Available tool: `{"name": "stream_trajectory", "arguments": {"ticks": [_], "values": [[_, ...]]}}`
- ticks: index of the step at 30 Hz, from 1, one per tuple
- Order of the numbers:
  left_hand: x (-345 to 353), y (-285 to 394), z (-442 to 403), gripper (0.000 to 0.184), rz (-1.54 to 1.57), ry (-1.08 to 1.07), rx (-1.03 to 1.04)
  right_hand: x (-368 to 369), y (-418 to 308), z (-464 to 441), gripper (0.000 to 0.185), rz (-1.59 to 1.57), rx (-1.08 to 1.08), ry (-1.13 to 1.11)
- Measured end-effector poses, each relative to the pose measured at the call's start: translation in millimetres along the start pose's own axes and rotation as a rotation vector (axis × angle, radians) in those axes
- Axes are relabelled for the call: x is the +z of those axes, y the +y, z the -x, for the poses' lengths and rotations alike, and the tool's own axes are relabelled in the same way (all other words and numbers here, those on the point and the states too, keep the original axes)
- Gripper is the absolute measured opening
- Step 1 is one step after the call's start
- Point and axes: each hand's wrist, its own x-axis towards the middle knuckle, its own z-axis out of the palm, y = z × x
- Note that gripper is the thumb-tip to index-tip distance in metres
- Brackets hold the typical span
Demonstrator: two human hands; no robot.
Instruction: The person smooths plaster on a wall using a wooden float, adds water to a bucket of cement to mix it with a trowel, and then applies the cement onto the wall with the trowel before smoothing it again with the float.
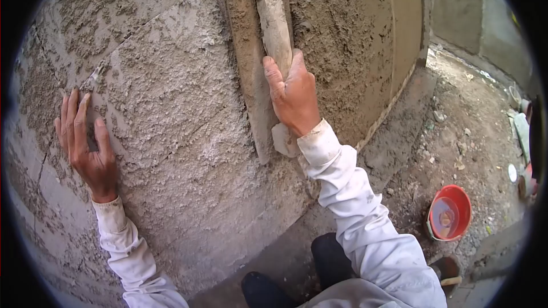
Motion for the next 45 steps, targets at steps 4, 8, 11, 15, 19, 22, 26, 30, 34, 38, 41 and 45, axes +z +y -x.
{"name": "stream_trajectory", "arguments": {"ticks": [4,8,11,15,19,22,26,30,34,38,41,45], "values": [[-1,-3,1,0.038,-0.006,-0.016,0.004,4,8,59,0.044,-0.001,0.062,-0.025],[-2,-7,4,0.038,-0.027,-0.032,0.035,5,17,66,0.048,0.068,0.077,-0.037],[-1,-10,5,0.038,-0.04,-0.036,0.055,-8,11,0,0.052,0.005,0.102,0.038],[0,-7,5,0.038,0.005,-0.005,0.048,-24,14,-51,0.05,-0.09,0.323,-0.028],[-3,-8,4,0.039,-0.026,-0.013,0.041,-14,14,0,0.051,-0.062,0.196,0.011],[-5,-9,4,0.041,-0.02,-0.043,0.041,-5,18,49,0.052,0.059,0.116,0.004],[-5,-8,3,0.04,-0.023,-0.048,0.053,-15,23,14,0.05,0.013,0.141,0.044],[-2,-7,3,0.04,-0.028,-0.038,0.051,-38,31,-72,0.049,-0.143,0.349,0.037],[-4,-6,3,0.04,-0.007,-0.036,0.028,-36,44,-62,0.05,0.019,0.283,0.058],[-4,-10,4,0.04,-0.015,-0.058,0.052,-21,27,10,0.053,0.023,0.295,0.012],[-6,-9,2,0.04,-0.016,-0.063,0.061,-25,35,-8,0.051,-0.025,0.336,0.028],[-2,-5,1,0.044,-0.016,-0.037,0.065,-52,57,-88,0.05,-0.168,0.431,0.125]]}}
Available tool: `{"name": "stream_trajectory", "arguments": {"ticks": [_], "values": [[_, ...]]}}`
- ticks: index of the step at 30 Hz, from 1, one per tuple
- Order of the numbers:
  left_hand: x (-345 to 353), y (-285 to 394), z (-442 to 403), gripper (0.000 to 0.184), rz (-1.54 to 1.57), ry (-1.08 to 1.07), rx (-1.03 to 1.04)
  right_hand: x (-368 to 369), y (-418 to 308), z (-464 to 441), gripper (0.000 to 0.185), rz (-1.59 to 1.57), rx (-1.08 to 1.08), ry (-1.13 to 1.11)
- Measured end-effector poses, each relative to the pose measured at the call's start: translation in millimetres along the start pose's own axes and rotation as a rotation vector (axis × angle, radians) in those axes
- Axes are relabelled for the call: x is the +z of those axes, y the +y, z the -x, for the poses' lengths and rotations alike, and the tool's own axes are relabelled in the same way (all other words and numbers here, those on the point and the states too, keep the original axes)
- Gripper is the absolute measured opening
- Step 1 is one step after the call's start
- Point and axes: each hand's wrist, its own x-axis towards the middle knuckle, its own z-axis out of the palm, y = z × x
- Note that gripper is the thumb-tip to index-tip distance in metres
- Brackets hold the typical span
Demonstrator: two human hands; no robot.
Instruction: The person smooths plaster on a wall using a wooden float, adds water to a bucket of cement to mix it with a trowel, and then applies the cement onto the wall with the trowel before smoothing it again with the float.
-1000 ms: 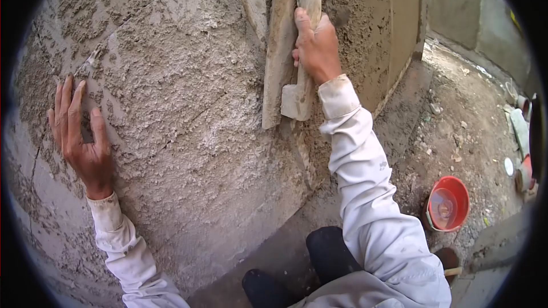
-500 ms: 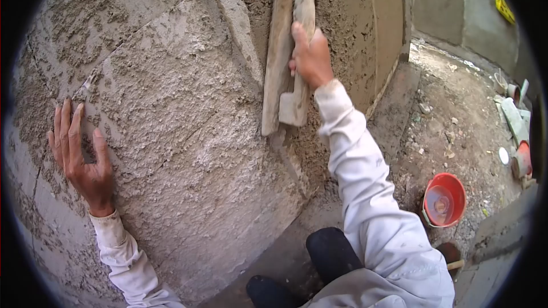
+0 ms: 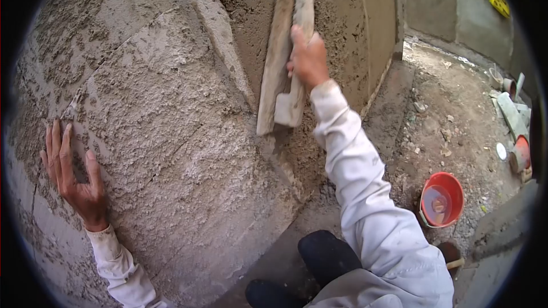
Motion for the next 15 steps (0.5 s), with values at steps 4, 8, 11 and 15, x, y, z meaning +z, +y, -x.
{"name": "stream_trajectory", "arguments": {"ticks": [4,8,11,15], "values": [[-2,2,-1,0.045,0.042,0.0,-0.007,-9,-3,-33,0.05,0.049,-0.011,0.029],[-2,-2,2,0.045,0.026,0.009,0.018,8,14,43,0.05,0.117,-0.033,-0.004],[-4,1,2,0.044,-0.007,0.007,-0.005,7,23,80,0.052,0.196,-0.106,-0.014],[-1,2,0,0.048,0.017,0.012,-0.023,-11,35,12,0.05,0.11,-0.007,0.023]]}}
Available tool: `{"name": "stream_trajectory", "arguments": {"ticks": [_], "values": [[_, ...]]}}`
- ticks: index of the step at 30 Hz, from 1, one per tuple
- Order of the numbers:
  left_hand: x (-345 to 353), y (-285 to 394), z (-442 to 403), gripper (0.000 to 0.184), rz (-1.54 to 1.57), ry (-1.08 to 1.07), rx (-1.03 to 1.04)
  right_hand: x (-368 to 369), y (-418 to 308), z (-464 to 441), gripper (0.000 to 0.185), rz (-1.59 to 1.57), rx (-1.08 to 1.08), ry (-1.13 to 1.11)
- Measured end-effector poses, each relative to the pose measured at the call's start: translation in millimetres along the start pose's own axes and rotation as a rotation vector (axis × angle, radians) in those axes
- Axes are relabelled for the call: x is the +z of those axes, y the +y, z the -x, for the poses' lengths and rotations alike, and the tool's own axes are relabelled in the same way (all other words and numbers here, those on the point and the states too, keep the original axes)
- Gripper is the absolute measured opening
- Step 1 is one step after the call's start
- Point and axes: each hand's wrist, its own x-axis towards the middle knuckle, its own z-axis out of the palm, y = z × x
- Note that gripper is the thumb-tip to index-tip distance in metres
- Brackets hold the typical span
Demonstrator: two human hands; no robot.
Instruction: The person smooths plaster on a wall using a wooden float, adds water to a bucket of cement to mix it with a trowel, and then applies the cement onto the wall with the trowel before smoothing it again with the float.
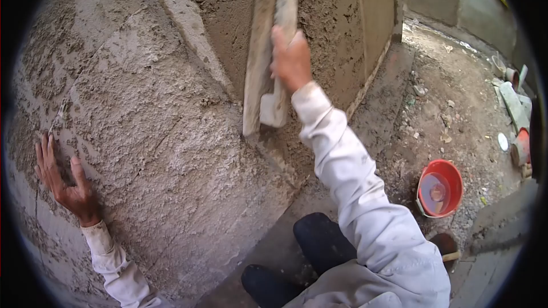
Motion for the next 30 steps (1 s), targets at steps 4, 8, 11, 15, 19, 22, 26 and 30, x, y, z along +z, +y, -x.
{"name": "stream_trajectory", "arguments": {"ticks": [4,8,11,15,19,22,26,30], "values": [[1,7,-4,0.055,0.048,0.054,0.001,-27,-3,-71,0.041,-0.282,0.187,0.041],[0,11,-6,0.055,0.078,0.09,-0.004,-10,13,-21,0.041,-0.096,0.067,0.06],[3,4,0,0.053,-0.062,0.069,-0.001,7,3,56,0.052,0.039,0.003,-0.049],[8,6,0,0.055,-0.114,0.085,-0.047,-4,17,35,0.049,0.041,-0.026,0.019],[13,17,-10,0.06,-0.051,0.118,-0.035,-41,51,-47,0.041,-0.265,0.237,0.104],[14,14,-6,0.061,-0.072,0.127,-0.063,-50,49,-55,0.04,-0.315,0.318,0.124],[12,16,-6,0.059,-0.046,0.148,-0.047,-24,38,17,0.042,-0.02,0.21,0.066],[14,-13,4,0.061,-0.169,0.08,0.032,-19,29,58,0.052,0.042,0.092,0.032]]}}
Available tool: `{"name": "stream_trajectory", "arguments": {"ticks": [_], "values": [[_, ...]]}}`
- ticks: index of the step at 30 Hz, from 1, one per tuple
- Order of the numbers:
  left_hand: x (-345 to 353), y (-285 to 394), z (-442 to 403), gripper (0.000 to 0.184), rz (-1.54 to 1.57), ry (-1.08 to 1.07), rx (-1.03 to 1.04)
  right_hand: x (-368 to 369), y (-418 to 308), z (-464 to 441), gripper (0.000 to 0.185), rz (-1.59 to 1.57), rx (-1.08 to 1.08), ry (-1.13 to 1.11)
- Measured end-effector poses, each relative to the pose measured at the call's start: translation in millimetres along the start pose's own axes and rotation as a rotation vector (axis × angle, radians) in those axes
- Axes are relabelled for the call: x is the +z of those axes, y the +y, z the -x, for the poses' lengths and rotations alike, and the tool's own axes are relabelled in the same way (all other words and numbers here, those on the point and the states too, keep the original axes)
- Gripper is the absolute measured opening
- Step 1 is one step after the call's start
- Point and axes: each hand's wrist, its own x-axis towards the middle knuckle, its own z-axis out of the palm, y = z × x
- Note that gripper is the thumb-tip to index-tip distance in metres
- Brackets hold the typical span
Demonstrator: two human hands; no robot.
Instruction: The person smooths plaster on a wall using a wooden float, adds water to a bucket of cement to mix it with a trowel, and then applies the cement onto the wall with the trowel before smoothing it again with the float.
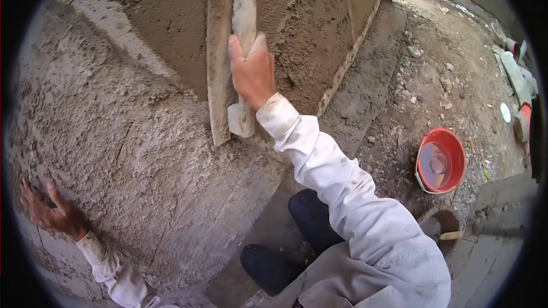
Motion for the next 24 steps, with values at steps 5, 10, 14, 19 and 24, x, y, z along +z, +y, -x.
{"name": "stream_trajectory", "arguments": {"ticks": [5,10,14,19,24], "values": [[5,14,-5,0.068,0.037,-0.013,-0.05,-33,73,-90,0.042,-0.376,0.352,0.142],[0,22,-7,0.073,0.051,0.042,-0.051,-30,68,-68,0.043,-0.332,0.339,0.162],[-1,24,-6,0.072,0.054,0.032,-0.088,9,44,-18,0.044,-0.105,0.144,0.076],[-3,25,-7,0.07,0.082,0.039,-0.062,56,-60,33,0.048,-0.034,-0.176,-0.033],[-5,23,-3,0.068,0.122,0.034,-0.057,55,-126,41,0.049,-0.106,-0.235,-0.125]]}}
